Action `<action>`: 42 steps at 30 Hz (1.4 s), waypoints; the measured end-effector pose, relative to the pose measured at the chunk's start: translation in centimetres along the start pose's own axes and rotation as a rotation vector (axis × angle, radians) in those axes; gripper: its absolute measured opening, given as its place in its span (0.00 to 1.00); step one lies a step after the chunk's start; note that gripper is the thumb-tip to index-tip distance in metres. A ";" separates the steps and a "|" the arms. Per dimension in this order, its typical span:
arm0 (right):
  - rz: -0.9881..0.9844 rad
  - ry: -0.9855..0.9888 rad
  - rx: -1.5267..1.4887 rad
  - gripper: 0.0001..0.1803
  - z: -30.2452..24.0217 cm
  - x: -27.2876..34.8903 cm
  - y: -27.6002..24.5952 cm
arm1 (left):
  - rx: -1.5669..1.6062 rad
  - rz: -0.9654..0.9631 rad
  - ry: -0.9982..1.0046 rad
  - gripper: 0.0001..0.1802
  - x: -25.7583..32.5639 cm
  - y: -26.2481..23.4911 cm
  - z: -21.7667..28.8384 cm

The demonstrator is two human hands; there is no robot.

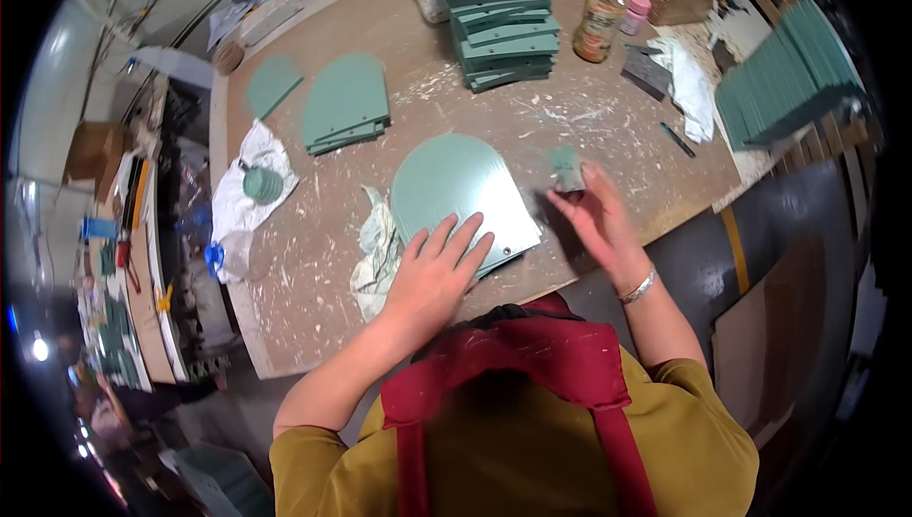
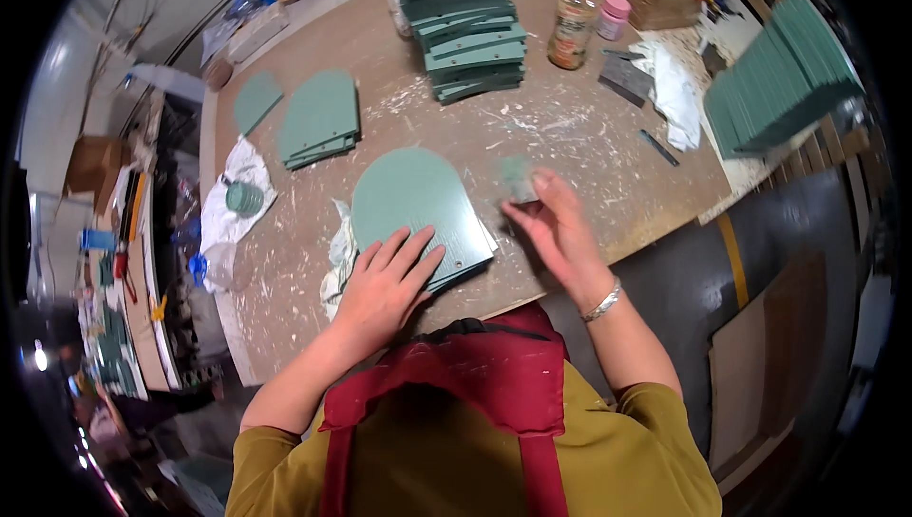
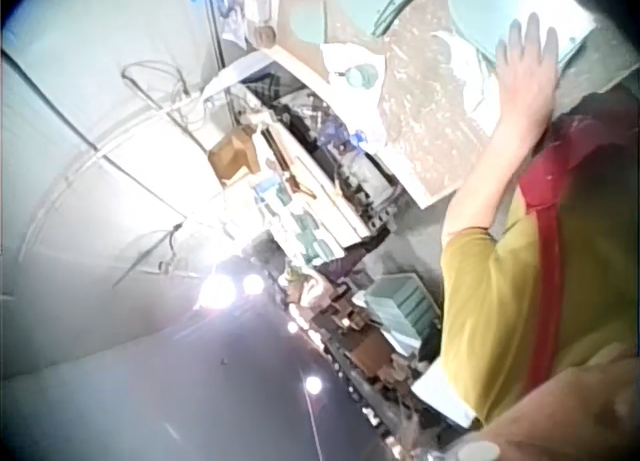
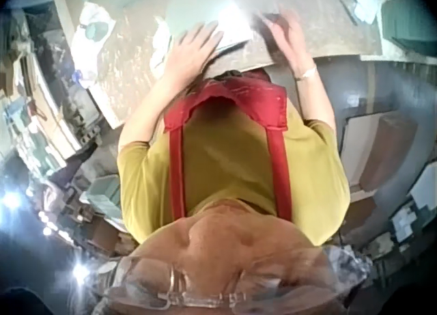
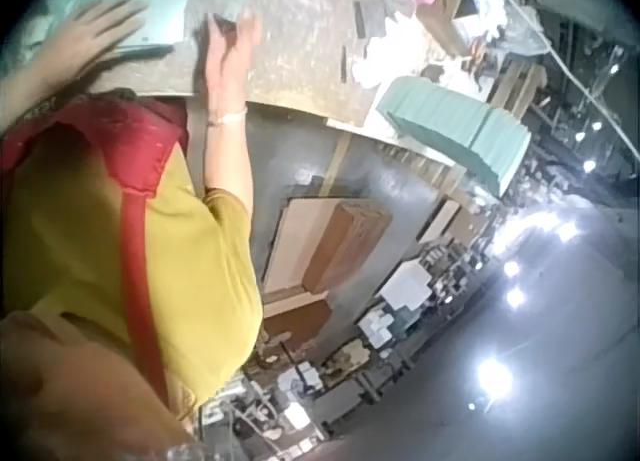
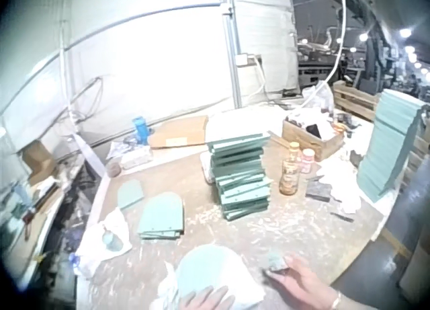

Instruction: The person wipes and inspects green furniture components by hand with a cloth, stacking them on a work table.

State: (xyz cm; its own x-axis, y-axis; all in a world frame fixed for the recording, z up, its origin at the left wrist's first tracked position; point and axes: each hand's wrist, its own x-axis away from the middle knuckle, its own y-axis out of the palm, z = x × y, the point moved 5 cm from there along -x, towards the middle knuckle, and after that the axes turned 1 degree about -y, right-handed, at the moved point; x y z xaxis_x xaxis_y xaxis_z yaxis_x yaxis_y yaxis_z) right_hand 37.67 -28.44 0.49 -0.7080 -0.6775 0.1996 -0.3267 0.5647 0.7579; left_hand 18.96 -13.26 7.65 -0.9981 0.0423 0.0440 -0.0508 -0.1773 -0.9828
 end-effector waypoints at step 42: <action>-2.197 -0.009 1.182 0.13 10.4 -2.9 23.2 | 0.043 0.350 -0.499 0.30 -2.5 3.2 4.5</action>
State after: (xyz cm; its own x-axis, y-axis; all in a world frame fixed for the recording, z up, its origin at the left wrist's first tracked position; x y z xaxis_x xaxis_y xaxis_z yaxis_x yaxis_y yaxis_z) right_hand 25.63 -8.45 11.06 0.9219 -0.3870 -0.0189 -0.2955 -0.6707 -0.6804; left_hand 21.16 -18.39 5.16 -0.8507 -0.4896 -0.1914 0.2922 -0.1378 -0.9464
